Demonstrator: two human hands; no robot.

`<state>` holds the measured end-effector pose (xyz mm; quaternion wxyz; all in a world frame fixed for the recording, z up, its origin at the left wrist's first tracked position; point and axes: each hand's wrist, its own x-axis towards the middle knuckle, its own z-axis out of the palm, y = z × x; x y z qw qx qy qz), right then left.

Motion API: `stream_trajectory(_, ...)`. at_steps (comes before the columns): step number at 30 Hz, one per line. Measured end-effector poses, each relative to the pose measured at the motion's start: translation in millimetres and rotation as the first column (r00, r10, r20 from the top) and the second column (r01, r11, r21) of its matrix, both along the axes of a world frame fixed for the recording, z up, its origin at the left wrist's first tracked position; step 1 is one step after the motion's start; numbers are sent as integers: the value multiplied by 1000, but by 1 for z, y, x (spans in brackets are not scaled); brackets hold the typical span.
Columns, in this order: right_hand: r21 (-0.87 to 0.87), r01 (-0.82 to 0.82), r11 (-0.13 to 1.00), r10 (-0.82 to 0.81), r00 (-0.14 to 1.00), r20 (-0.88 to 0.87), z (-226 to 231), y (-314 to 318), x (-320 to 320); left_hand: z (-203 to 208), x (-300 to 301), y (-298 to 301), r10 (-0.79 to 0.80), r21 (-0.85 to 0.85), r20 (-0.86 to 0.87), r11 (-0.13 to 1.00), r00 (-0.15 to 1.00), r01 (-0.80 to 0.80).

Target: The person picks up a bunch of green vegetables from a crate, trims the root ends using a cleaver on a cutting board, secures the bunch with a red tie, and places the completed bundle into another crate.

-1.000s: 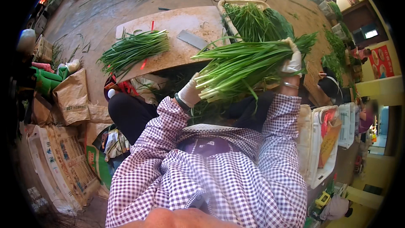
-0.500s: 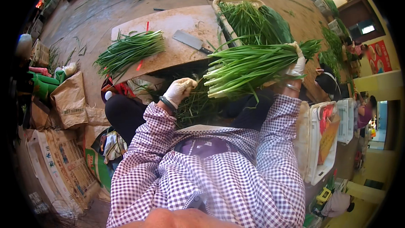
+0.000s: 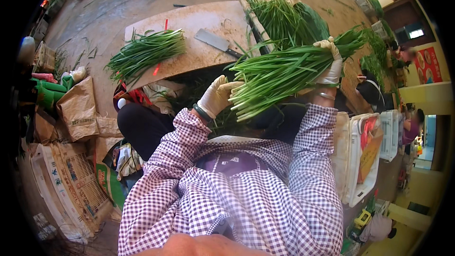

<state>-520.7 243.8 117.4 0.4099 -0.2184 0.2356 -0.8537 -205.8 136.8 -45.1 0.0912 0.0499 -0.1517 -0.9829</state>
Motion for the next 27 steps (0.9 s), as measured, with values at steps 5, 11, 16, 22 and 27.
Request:
stream_trajectory(5, -64, -110, 992, 113, 993, 37, 7, -6, 20, -12, -19, 12, 94, -123, 332, 991, 938, -56)
stream_trajectory(11, -56, -136, 989, 135, 990, -31, 11, -10, 33, -8, -20, 23, 155, -118, 308, 985, 939, -123)
stream_trajectory(16, -36, -156, 987, 155, 987, -30, 8, -12, 40, 16, -15, 27, 131, -116, 372, 989, 919, -94)
stream_trajectory(22, -23, -61, 998, 59, 995, -83, 19, -1, 29, -8, 1, 16, 124, -259, 136, 962, 983, -85)
stream_trajectory(27, -29, -42, 999, 41, 998, -40, 29, 7, 22, -24, 23, -6, 85, -461, 130, 887, 988, -16)
